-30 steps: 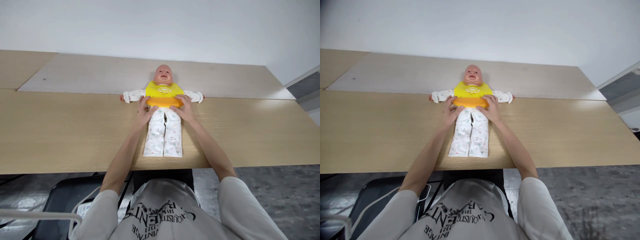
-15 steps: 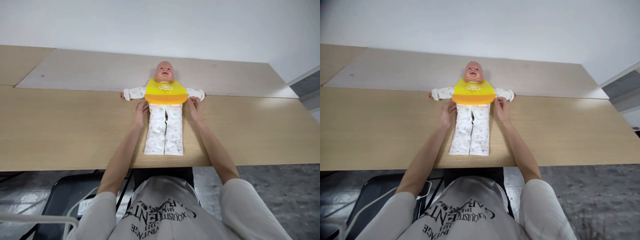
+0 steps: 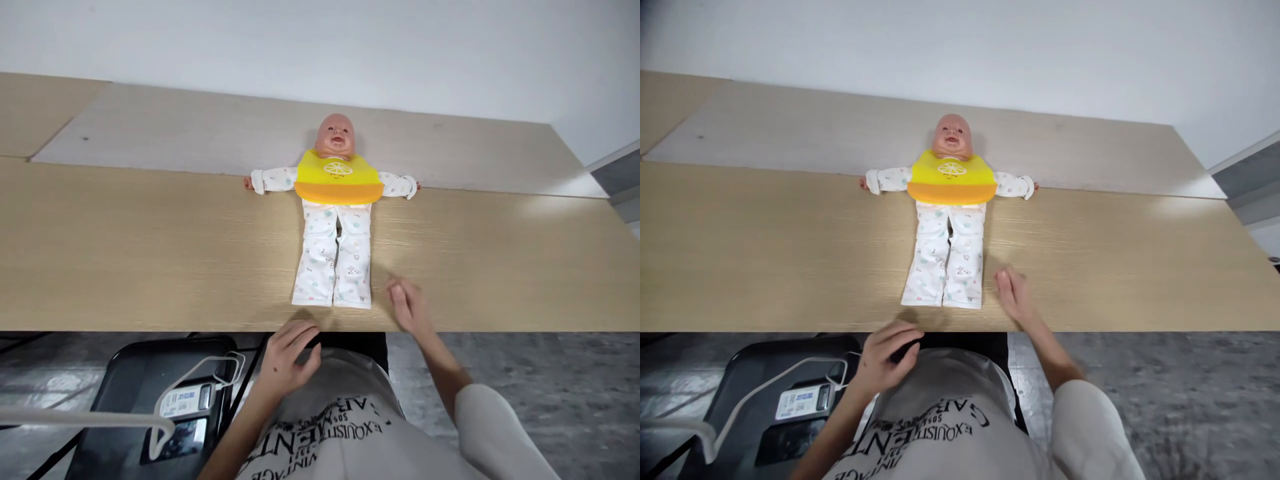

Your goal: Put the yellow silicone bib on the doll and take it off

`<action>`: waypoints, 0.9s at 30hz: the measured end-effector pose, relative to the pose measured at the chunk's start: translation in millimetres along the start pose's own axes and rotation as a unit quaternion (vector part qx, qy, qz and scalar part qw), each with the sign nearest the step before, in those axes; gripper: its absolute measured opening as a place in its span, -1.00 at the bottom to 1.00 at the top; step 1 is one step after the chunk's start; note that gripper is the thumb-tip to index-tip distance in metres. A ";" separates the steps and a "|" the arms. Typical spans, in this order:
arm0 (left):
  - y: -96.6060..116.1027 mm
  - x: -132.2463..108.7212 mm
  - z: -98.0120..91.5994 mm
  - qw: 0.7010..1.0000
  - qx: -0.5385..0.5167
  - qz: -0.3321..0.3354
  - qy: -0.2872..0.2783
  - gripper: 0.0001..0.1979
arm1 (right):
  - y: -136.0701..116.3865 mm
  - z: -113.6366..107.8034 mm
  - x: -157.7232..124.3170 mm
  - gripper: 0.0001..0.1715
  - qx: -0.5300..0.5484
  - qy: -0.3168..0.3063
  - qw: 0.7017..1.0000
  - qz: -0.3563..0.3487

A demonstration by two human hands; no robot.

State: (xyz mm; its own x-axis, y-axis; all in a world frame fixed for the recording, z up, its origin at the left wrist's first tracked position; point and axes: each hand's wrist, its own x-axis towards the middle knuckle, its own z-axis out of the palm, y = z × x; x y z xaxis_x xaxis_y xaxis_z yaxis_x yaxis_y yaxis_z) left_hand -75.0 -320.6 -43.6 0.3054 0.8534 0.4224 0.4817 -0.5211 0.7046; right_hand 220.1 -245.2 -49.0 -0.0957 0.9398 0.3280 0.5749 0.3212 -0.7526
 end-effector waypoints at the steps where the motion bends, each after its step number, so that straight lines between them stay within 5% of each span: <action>1: 3.3 -7.0 7.6 0.999 0.047 0.013 0.015 -0.77 | -8.6 1.3 -18.6 -0.50 -0.012 -0.011 0.999 -0.039; 7: -3.6 -10.9 47.7 0.963 0.266 0.023 0.034 -0.58 | -51.1 38.1 -86.4 -0.69 -0.087 0.006 0.983 -0.164; 12: -0.4 -1.9 54.5 0.944 0.330 -0.022 -0.006 -0.61 | -57.2 60.1 -87.0 -0.63 -0.230 0.006 0.963 -0.142; 17: -0.8 -2.0 56.9 0.940 0.338 -0.036 -0.008 -0.62 | -49.9 63.9 -89.9 -0.65 -0.237 0.039 0.964 -0.115; 27: 5.3 8.6 58.9 0.946 0.323 -0.024 -0.029 -0.57 | -53.2 80.3 -93.0 -0.44 -0.300 -0.026 0.949 -0.088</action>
State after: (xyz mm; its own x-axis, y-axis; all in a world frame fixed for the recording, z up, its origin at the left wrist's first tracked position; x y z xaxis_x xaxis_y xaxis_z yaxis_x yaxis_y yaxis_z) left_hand -21.5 -316.8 -69.9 0.3057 0.8842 0.3531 0.8920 -0.3956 0.2185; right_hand 133.1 -340.3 -85.3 -0.2647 0.8870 0.3783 0.9044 0.3645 -0.2218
